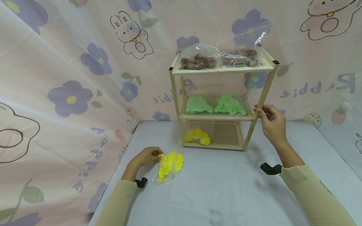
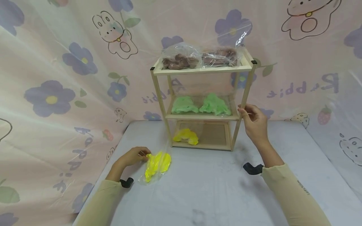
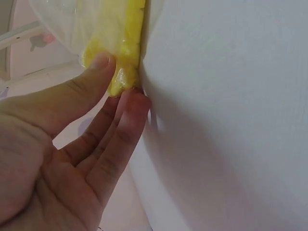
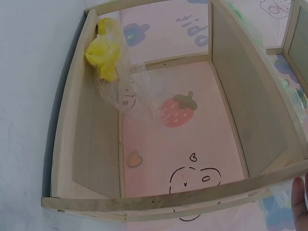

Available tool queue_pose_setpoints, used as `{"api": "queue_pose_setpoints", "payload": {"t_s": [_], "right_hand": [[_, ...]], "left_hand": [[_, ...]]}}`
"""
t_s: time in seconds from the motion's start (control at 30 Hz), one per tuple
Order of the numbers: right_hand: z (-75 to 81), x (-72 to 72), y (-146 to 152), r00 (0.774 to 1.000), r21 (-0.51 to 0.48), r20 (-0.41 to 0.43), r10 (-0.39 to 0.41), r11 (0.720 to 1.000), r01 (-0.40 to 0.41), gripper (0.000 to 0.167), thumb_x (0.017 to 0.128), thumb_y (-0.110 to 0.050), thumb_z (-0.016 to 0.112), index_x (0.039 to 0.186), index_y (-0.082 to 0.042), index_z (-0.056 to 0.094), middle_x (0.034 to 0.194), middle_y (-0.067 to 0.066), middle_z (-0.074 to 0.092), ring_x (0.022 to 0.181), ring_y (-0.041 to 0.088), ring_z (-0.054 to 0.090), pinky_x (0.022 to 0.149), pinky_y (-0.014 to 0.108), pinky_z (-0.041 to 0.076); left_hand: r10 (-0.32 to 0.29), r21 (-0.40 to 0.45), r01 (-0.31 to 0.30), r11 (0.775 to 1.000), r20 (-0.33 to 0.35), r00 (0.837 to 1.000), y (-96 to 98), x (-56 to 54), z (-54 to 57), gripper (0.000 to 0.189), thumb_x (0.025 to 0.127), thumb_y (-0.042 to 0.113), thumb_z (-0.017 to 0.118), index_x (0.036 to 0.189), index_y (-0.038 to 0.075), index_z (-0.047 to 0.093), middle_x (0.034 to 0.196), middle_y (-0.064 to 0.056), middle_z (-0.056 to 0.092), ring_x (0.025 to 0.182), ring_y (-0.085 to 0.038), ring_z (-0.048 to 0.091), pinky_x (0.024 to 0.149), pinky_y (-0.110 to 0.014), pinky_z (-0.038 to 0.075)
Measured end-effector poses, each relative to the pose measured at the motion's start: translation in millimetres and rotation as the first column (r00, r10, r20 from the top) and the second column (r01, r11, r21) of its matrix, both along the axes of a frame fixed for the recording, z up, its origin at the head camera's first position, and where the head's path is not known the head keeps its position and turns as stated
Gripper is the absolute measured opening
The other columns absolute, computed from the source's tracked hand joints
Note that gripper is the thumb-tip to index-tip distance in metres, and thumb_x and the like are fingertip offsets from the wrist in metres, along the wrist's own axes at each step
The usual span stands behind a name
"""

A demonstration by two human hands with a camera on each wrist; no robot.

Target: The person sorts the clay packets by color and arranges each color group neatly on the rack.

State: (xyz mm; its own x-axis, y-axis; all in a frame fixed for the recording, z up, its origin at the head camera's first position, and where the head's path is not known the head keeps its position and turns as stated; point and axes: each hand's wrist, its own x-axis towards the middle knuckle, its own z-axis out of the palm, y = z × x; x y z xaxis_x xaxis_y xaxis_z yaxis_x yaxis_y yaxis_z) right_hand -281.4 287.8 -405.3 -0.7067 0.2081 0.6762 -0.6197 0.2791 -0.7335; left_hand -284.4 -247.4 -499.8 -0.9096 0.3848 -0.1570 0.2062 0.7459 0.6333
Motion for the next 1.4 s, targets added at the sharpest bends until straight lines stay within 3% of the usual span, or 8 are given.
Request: {"api": "queue_pose_setpoints", "payload": {"t_s": [0.2,0.37,0.47,0.63,0.77,1.03,1.17,1.4], "right_hand": [[-0.4,0.7,0,1.0,-0.007,-0.015,0.013,1.0,-0.013,0.02,0.105,0.005,0.065,0.121,0.017,0.069,0.108,-0.007,0.078,0.093,0.002,0.072,0.082,0.013,0.057],[-0.4,1.1,0,1.0,-0.013,-0.02,0.016,1.0,-0.016,0.02,0.104,0.006,0.065,0.121,0.018,0.068,0.107,-0.013,0.077,0.093,0.002,0.072,0.083,0.013,0.057],[-0.4,1.2,0,1.0,-0.011,-0.014,0.012,1.0,-0.012,0.02,0.105,0.006,0.065,0.121,0.017,0.068,0.107,-0.015,0.077,0.093,0.003,0.072,0.082,0.013,0.057],[-1.7,1.3,0,1.0,-0.013,-0.009,0.001,1.0,-0.001,0.02,0.105,0.005,0.065,0.121,0.016,0.069,0.107,-0.013,0.077,0.093,0.003,0.071,0.081,0.012,0.056],[-2.4,1.8,-1,1.0,-0.013,-0.016,-0.003,1.0,0.003,0.021,0.105,0.005,0.066,0.121,0.017,0.069,0.106,-0.014,0.077,0.092,0.001,0.071,0.08,0.012,0.056],[-2.7,0.0,-1,0.999,-0.018,-0.035,0.016,1.0,-0.017,0.02,0.104,0.006,0.066,0.121,0.018,0.068,0.107,-0.014,0.077,0.094,0.002,0.072,0.082,0.012,0.056],[-2.1,0.2,0,0.999,-0.02,-0.038,0.014,1.0,-0.015,0.021,0.104,0.006,0.066,0.121,0.018,0.068,0.107,-0.01,0.078,0.093,0.002,0.072,0.082,0.012,0.056],[-1.1,-0.1,-1,1.0,-0.015,-0.014,0.008,1.0,-0.008,0.02,0.105,0.005,0.065,0.122,0.015,0.069,0.108,-0.012,0.077,0.093,0.003,0.071,0.083,0.013,0.057]], "left_hand": [[0.008,0.001,-0.008,1.0,0.029,1.0,2.8,2.6,1.8,0.012,0.099,0.013,0.08,0.11,0.011,0.076,0.106,-0.003,0.074,0.092,-0.017,0.068,0.073,-0.031,0.06],[-0.066,0.021,0.065,0.998,0.072,0.995,4.5,4.2,0.5,0.012,0.099,0.015,0.081,0.107,0.008,0.074,0.101,-0.003,0.074,0.083,-0.017,0.069,0.07,-0.03,0.06],[-0.11,0.037,0.107,0.994,0.078,0.991,6.0,5.5,1.3,0.016,0.099,0.017,0.081,0.112,0.01,0.073,0.101,0.0,0.073,0.085,-0.016,0.068,0.072,-0.031,0.06],[-0.175,0.044,0.173,0.984,0.055,0.983,10.5,8.7,6.3,0.024,0.101,0.023,0.079,0.123,0.016,0.075,0.103,0.004,0.073,0.091,-0.013,0.067,0.081,-0.032,0.057],[-0.216,0.064,0.212,0.975,0.054,0.975,15.8,12.7,9.4,0.02,0.102,0.023,0.078,0.121,0.015,0.078,0.1,0.004,0.074,0.086,-0.014,0.07,0.08,-0.032,0.057],[-0.178,0.174,0.158,0.972,0.107,0.978,30.0,21.6,11.3,0.014,0.101,0.02,0.079,0.113,0.013,0.08,0.099,0.002,0.078,0.082,-0.02,0.076,0.081,-0.04,0.065],[-0.181,0.199,0.163,0.966,0.08,0.98,39.8,24.2,13.5,0.01,0.1,0.02,0.08,0.108,0.013,0.081,0.096,0.003,0.078,0.082,-0.02,0.077,0.082,-0.041,0.064],[-0.152,0.243,0.144,0.959,0.015,0.988,60.8,28.4,14.9,0.012,0.099,0.023,0.082,0.105,0.014,0.08,0.093,0.002,0.077,0.082,-0.02,0.078,0.077,-0.029,0.061]]}}
